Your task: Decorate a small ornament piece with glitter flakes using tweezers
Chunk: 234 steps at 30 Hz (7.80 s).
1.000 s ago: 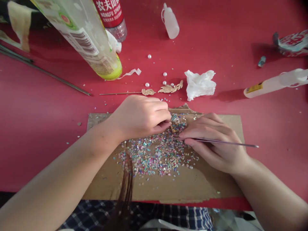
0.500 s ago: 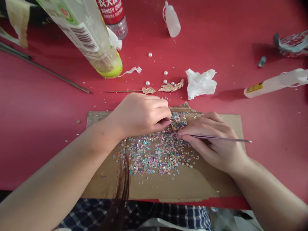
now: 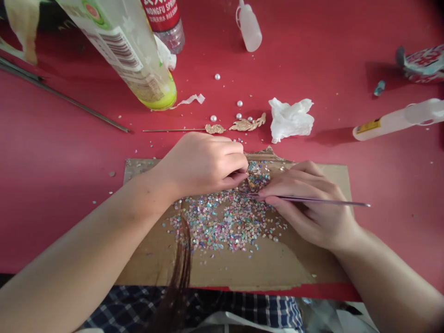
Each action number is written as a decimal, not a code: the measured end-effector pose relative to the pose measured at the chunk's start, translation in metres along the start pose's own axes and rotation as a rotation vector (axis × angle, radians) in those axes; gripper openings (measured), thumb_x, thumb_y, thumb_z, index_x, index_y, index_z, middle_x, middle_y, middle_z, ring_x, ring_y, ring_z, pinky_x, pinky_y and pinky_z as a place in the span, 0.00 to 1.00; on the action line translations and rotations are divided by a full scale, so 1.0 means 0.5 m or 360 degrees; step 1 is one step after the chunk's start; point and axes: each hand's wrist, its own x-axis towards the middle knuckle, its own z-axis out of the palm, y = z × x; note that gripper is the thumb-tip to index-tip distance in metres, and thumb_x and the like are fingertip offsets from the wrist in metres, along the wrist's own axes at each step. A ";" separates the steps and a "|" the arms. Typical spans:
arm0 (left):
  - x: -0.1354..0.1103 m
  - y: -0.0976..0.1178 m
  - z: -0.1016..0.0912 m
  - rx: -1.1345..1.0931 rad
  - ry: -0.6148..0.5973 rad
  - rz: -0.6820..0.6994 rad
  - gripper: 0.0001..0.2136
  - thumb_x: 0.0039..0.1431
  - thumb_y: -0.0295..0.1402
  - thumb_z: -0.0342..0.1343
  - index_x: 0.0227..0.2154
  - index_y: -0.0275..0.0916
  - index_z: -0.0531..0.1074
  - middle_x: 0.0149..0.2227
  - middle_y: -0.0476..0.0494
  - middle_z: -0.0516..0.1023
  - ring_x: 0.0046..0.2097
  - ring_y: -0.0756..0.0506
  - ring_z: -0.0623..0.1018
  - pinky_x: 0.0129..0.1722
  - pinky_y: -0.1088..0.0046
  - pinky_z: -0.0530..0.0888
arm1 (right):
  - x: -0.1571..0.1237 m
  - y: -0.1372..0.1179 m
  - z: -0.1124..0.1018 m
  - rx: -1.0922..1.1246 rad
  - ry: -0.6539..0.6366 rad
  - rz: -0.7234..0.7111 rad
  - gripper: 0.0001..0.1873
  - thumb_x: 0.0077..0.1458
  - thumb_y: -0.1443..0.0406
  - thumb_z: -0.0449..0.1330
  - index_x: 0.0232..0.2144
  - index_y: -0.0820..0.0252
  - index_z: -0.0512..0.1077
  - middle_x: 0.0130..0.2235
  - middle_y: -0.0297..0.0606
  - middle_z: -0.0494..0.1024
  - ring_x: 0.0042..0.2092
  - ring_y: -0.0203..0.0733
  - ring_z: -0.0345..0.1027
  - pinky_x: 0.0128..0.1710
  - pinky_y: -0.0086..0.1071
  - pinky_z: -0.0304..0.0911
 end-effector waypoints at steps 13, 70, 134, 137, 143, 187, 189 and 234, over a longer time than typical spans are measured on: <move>0.000 0.000 -0.001 -0.0038 -0.0016 -0.0010 0.14 0.72 0.33 0.51 0.31 0.41 0.78 0.32 0.49 0.81 0.33 0.49 0.77 0.31 0.70 0.64 | -0.002 -0.003 0.002 0.0057 0.0011 0.0110 0.09 0.71 0.67 0.58 0.37 0.57 0.76 0.34 0.37 0.86 0.32 0.40 0.78 0.40 0.41 0.63; 0.002 -0.003 -0.012 0.0088 0.0043 0.0117 0.13 0.70 0.31 0.52 0.28 0.42 0.75 0.28 0.52 0.80 0.30 0.50 0.77 0.28 0.69 0.66 | -0.007 0.014 -0.026 -0.0053 0.0113 0.0220 0.05 0.69 0.67 0.59 0.40 0.52 0.75 0.35 0.33 0.85 0.36 0.43 0.81 0.41 0.42 0.63; -0.009 -0.009 0.013 -0.0102 0.0230 -0.0094 0.10 0.67 0.30 0.57 0.28 0.42 0.77 0.29 0.53 0.79 0.31 0.51 0.77 0.29 0.71 0.63 | 0.003 -0.011 -0.002 0.0080 -0.0091 -0.0067 0.04 0.68 0.66 0.63 0.42 0.57 0.79 0.35 0.35 0.85 0.36 0.39 0.79 0.41 0.39 0.66; -0.009 -0.010 0.015 -0.0102 0.0241 -0.0090 0.10 0.67 0.30 0.57 0.29 0.41 0.77 0.30 0.52 0.79 0.32 0.50 0.77 0.30 0.71 0.64 | 0.004 -0.017 -0.002 0.0100 -0.0041 -0.0046 0.04 0.67 0.67 0.62 0.42 0.56 0.79 0.35 0.36 0.86 0.37 0.41 0.79 0.42 0.39 0.67; -0.009 -0.010 0.017 -0.0135 0.0203 -0.0131 0.10 0.68 0.32 0.57 0.30 0.42 0.78 0.31 0.53 0.81 0.33 0.51 0.78 0.30 0.70 0.63 | 0.010 -0.024 0.003 -0.0001 0.0022 -0.0068 0.06 0.67 0.68 0.63 0.46 0.57 0.78 0.36 0.36 0.87 0.36 0.41 0.80 0.41 0.39 0.68; -0.009 -0.008 0.016 -0.0166 0.0165 -0.0219 0.10 0.68 0.33 0.56 0.31 0.41 0.79 0.33 0.50 0.83 0.34 0.49 0.79 0.28 0.69 0.62 | 0.022 -0.055 0.045 -0.0022 0.0070 0.0160 0.08 0.69 0.69 0.58 0.40 0.53 0.76 0.32 0.31 0.84 0.34 0.40 0.78 0.43 0.42 0.60; -0.008 -0.008 0.016 -0.0170 0.0149 -0.0225 0.10 0.68 0.33 0.56 0.32 0.41 0.79 0.34 0.50 0.83 0.34 0.49 0.79 0.28 0.69 0.62 | 0.021 -0.055 0.045 -0.0030 0.0070 0.0168 0.09 0.68 0.70 0.59 0.39 0.52 0.76 0.32 0.31 0.84 0.35 0.40 0.78 0.42 0.42 0.60; -0.007 -0.009 0.015 -0.0165 0.0135 -0.0227 0.10 0.68 0.34 0.57 0.32 0.42 0.79 0.33 0.51 0.82 0.35 0.49 0.80 0.27 0.68 0.60 | 0.035 -0.053 0.033 -0.0035 -0.0037 0.0090 0.08 0.71 0.67 0.58 0.41 0.53 0.77 0.34 0.29 0.85 0.37 0.38 0.77 0.44 0.40 0.58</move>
